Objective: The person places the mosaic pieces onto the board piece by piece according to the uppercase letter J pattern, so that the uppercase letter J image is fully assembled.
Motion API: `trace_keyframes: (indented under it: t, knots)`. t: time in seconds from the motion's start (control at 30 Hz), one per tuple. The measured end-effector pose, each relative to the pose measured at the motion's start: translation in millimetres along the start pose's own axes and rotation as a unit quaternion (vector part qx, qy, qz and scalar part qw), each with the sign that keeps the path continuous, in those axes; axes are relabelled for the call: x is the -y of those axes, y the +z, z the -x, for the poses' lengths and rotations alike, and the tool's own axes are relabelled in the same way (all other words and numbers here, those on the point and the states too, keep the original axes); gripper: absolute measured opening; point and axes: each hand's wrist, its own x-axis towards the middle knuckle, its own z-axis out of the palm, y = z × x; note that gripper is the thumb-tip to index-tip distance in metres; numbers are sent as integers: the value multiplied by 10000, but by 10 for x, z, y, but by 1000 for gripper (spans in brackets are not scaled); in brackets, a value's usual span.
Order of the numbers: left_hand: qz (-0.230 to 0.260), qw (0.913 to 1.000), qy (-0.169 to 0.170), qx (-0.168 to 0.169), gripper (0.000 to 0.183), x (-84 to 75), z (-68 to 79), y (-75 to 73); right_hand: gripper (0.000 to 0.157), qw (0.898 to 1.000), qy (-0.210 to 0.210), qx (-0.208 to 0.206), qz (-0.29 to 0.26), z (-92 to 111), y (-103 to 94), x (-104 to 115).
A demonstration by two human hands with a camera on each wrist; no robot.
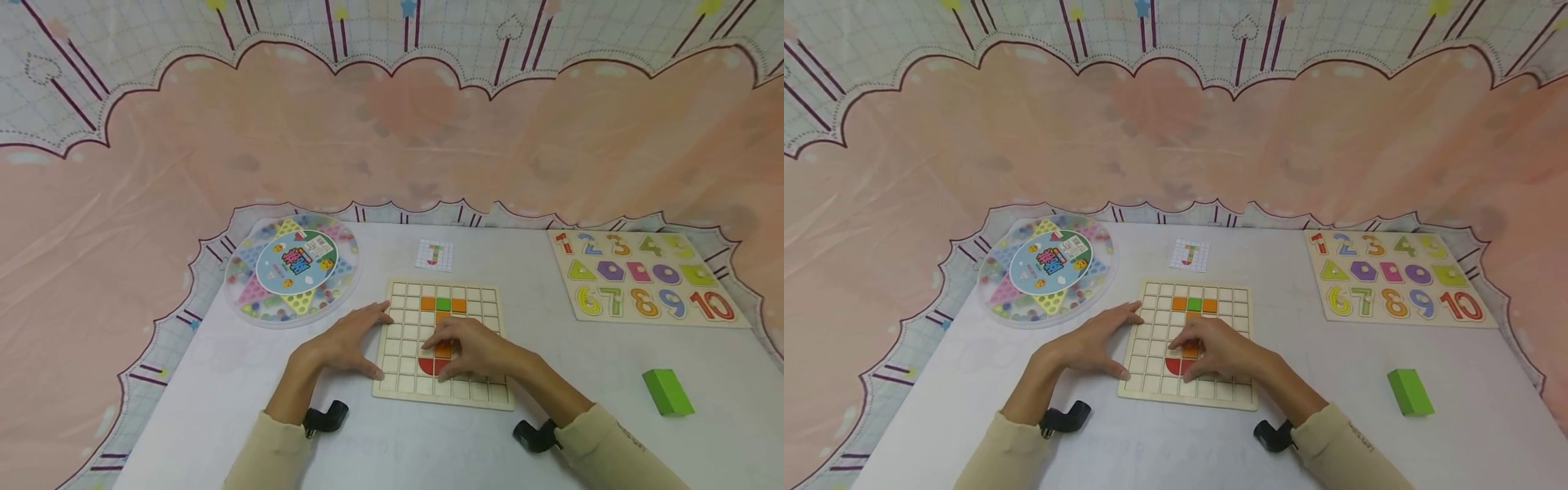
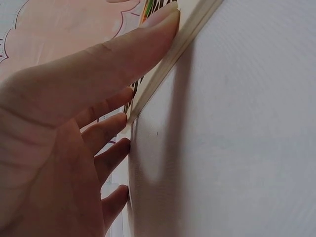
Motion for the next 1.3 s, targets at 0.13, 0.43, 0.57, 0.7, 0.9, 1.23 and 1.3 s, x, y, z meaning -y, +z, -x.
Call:
trace_keyframes:
  t: [0.13, 0.43, 0.57, 0.7, 0.9, 1.23, 1.3]
  knots:
    - [-22, 10000, -55, -61, 87, -23, 10, 22, 44, 9993, 98, -347, -65, 82, -73, -34]
    - [-185, 9997, -39, -164, 87, -77, 28, 57, 44, 9881, 929, -1221, 86, 433, -327, -298]
    - [-226, 9996, -54, -165, 87, -92, 35, 37, 53, 9826, 1128, -1458, 239, 559, -425, -395]
    - [-314, 9993, -43, -185, 88, -84, 24, 31, 64, 9777, 1182, -1657, 516, 648, -491, -474]
    - [-462, 9988, 6, -170, 92, -70, 26, 30, 76, 9714, 1353, -1815, 720, 717, -531, -550]
    - [-859, 9912, 203, -989, 101, -102, -6, -217, 91, 9540, 1581, -2273, 1152, 714, -633, -608]
    - [-1035, 9862, 212, -1276, 101, -123, 9, -299, 92, 9531, 1576, -2316, 1143, 681, -649, -593]
